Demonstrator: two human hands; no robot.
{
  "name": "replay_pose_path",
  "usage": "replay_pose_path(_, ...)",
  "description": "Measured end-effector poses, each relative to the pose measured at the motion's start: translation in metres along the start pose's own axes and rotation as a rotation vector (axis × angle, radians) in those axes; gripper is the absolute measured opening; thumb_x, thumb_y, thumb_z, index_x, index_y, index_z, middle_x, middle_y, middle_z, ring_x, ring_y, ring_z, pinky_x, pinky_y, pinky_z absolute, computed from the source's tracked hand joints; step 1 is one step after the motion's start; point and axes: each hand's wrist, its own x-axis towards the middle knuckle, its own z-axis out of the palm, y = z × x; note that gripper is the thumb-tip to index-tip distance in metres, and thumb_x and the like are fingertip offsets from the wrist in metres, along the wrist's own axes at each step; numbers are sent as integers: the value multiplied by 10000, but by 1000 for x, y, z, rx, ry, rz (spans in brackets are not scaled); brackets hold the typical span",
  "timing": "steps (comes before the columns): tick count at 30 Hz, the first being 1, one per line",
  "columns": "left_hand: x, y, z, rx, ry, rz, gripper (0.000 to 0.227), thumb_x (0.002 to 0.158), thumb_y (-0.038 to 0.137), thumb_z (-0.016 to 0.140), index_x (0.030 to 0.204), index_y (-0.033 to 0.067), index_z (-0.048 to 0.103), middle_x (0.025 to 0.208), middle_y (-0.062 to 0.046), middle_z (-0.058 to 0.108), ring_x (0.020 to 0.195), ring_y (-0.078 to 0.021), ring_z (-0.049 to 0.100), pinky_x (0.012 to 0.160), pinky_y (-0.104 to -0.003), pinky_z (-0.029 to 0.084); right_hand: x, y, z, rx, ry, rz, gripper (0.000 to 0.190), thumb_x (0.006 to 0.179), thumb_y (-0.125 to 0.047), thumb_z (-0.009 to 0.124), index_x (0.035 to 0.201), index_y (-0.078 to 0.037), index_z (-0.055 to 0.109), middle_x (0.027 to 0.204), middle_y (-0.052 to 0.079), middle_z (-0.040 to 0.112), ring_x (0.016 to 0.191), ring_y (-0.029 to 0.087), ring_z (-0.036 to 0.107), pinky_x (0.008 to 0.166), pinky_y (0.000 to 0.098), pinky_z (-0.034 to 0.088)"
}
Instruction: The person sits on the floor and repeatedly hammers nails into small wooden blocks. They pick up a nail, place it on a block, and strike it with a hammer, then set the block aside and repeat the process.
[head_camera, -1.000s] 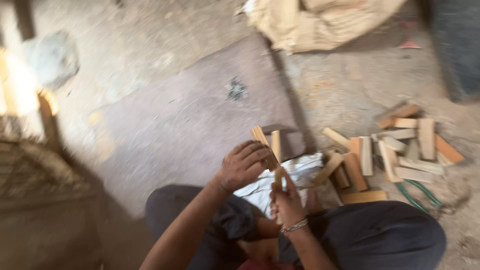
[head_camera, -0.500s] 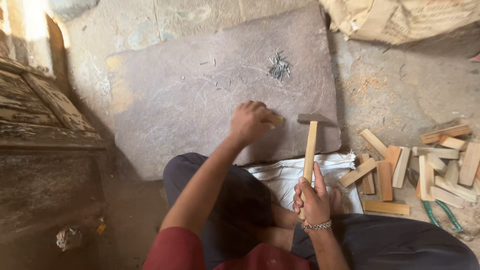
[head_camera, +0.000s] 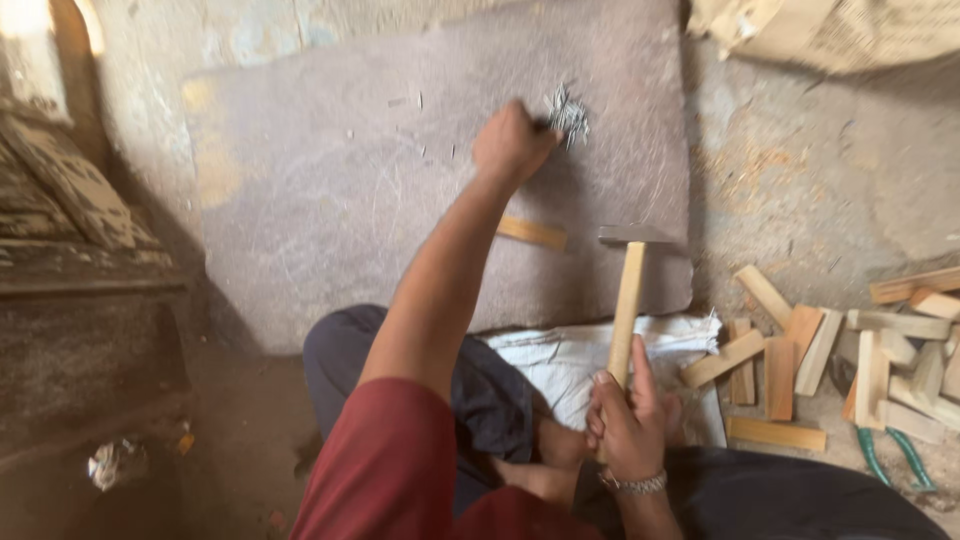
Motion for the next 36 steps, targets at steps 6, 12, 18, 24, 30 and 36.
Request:
replay_pose_path(6, 25, 4, 15, 2, -87, 39, 243, 847, 332, 768, 974, 127, 742, 1048, -119, 752, 1020, -313, 710, 907, -436, 557, -25, 7, -18, -384, -72, -103, 694, 910, -163, 620, 1555, -110, 371, 765, -35, 585, 407, 55, 478, 296, 237, 427)
replay_pose_path(12, 27, -11, 20, -83, -74, 60, 206, 872, 323, 747, 953, 134, 748, 990, -74, 773, 934, -231, 739, 861, -393, 571, 4, 19, -2, -468, -106, -78, 715, 943, -199, 632, 1591, -151, 334, 614, 9, 589, 401, 51, 479, 325, 219, 429)
replay_pose_path(18, -1, -40, 21, -361, 19, 326, 146, 890, 214, 763, 916, 71, 758, 904, -97, 785, 836, -201, 755, 800, -342, 597, 16, 17, 1, -302, -66, -126, 760, 938, -171, 618, 1623, -173, 288, 584, 12, 538, 390, 55, 446, 309, 236, 406)
replay_pose_path(24, -29, -73, 21, -876, -4, 108, 124, 919, 146, 754, 933, 24, 735, 832, -48, 731, 717, -135, 657, 668, -311, 563, 0, 30, -13, -128, -77, -70, 771, 944, -136, 602, 1632, -158, 254, 633, 6, 530, 407, 51, 449, 309, 238, 395)
replay_pose_path(30, -53, -85, 13, -903, 15, -16, 112, 956, 135, 711, 955, 23, 705, 819, -51, 705, 692, -119, 618, 639, -296, 549, 2, 32, -7, -124, -77, -91, 777, 945, -120, 591, 1636, -160, 238, 646, 13, 528, 410, 62, 447, 312, 251, 388)
replay_pose_path(36, -99, -79, 15, -634, -82, 134, 92, 940, 96, 655, 983, 34, 709, 937, -77, 740, 829, -150, 706, 804, -296, 611, 6, 31, 0, -75, -88, -73, 768, 958, -101, 552, 1645, -174, 217, 669, 6, 528, 432, 53, 450, 334, 236, 396)
